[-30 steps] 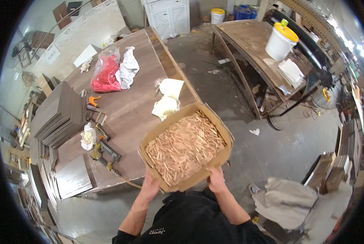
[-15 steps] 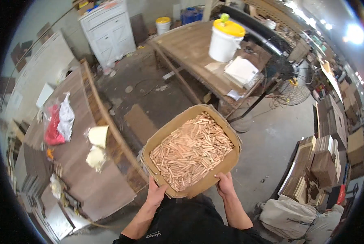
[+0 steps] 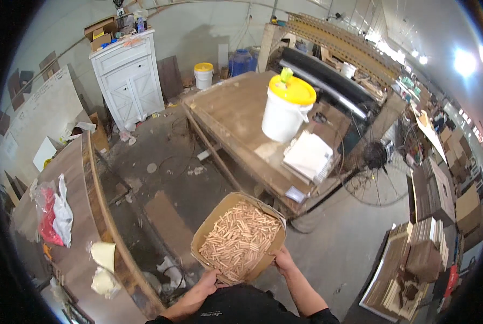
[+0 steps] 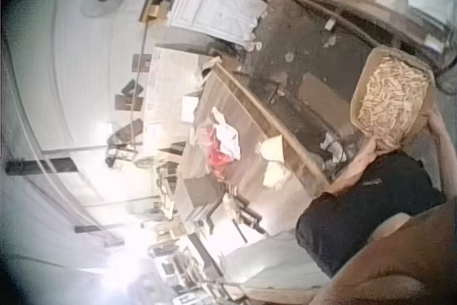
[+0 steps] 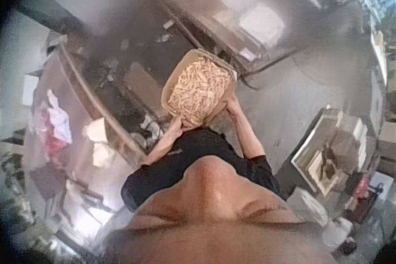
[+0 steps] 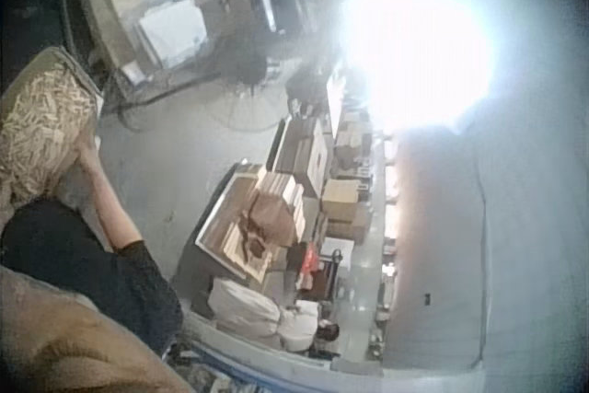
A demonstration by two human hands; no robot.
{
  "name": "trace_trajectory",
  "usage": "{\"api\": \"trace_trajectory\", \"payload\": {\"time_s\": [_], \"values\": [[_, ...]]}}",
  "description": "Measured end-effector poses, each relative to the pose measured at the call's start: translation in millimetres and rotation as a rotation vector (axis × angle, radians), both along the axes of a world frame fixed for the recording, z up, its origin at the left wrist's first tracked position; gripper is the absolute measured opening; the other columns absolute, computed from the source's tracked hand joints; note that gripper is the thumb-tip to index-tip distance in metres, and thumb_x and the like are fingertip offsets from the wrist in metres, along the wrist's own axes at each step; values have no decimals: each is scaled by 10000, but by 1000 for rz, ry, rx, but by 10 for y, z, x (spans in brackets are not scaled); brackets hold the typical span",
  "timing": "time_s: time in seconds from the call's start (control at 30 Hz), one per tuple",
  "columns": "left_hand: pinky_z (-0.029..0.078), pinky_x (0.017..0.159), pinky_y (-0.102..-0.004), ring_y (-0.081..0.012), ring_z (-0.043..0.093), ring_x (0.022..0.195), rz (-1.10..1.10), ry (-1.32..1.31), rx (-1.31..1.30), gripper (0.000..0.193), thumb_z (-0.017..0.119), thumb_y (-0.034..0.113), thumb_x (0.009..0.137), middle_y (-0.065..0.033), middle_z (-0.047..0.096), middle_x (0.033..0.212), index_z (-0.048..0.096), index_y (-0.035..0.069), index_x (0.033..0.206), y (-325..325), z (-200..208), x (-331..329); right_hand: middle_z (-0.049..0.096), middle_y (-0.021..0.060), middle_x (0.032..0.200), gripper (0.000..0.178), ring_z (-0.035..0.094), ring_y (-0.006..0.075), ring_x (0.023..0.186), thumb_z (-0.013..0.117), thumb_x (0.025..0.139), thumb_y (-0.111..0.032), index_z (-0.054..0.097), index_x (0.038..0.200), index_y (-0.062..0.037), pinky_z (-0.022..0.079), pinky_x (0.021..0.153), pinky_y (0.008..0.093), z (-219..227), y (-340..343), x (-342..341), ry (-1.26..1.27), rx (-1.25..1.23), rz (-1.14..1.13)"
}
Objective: The person packs wooden dowels from a box into a plastic bag with another person. The person then assembles wooden panels by fitting wooden frame pieces together and fastening them with a pneumatic nail gun and a hammer.
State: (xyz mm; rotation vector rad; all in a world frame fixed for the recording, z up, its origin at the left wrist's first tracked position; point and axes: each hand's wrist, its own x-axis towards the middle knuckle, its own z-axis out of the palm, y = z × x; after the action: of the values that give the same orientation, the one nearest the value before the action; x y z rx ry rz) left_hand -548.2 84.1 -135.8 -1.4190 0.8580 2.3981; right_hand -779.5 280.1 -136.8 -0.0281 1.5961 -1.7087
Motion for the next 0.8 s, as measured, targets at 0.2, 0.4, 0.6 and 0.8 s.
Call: {"api": "trace_trajectory", "payload": {"time_s": [0.2, 0.4, 0.6, 0.8], "values": [[622, 685, -550, -366, 693, 936, 241, 146, -156, 569, 523, 46, 874, -161, 655, 1080, 366, 90, 1419, -913, -44, -1547, 652, 76, 1192, 449, 674, 233, 958, 541, 943, -118, 490, 1388, -90, 586, 723, 376, 335, -1382, -1544, -143, 72, -19], [543, 922, -529, -335, 562, 1226, 401, 304, -337, 684, 573, 192, 972, -140, 448, 1445, 204, 219, 1546, -1955, 278, -3650, 619, 95, 1231, 523, 659, 218, 973, 534, 1016, -221, 406, 1512, -114, 556, 776, 346, 799, -2119, -2555, 41, 24, -110], [535, 952, -527, -347, 558, 1233, 548, 267, -170, 865, 688, 242, 922, -169, 405, 1473, 110, 198, 1564, -2490, -164, -5815, 670, 36, 966, 318, 638, 163, 813, 509, 1028, -332, 614, 1228, -109, 502, 648, 316, -399, -723, -2164, 70, 377, -10], [532, 867, -412, -284, 649, 943, -297, 942, -1112, 428, 643, 348, 934, -178, 681, 1123, 634, 27, 1216, -1627, -1196, -5570, 670, 113, 881, 380, 676, 232, 754, 515, 1012, -401, 620, 1139, -58, 533, 583, 357, -1199, 1169, -977, -237, 931, 217]]}}
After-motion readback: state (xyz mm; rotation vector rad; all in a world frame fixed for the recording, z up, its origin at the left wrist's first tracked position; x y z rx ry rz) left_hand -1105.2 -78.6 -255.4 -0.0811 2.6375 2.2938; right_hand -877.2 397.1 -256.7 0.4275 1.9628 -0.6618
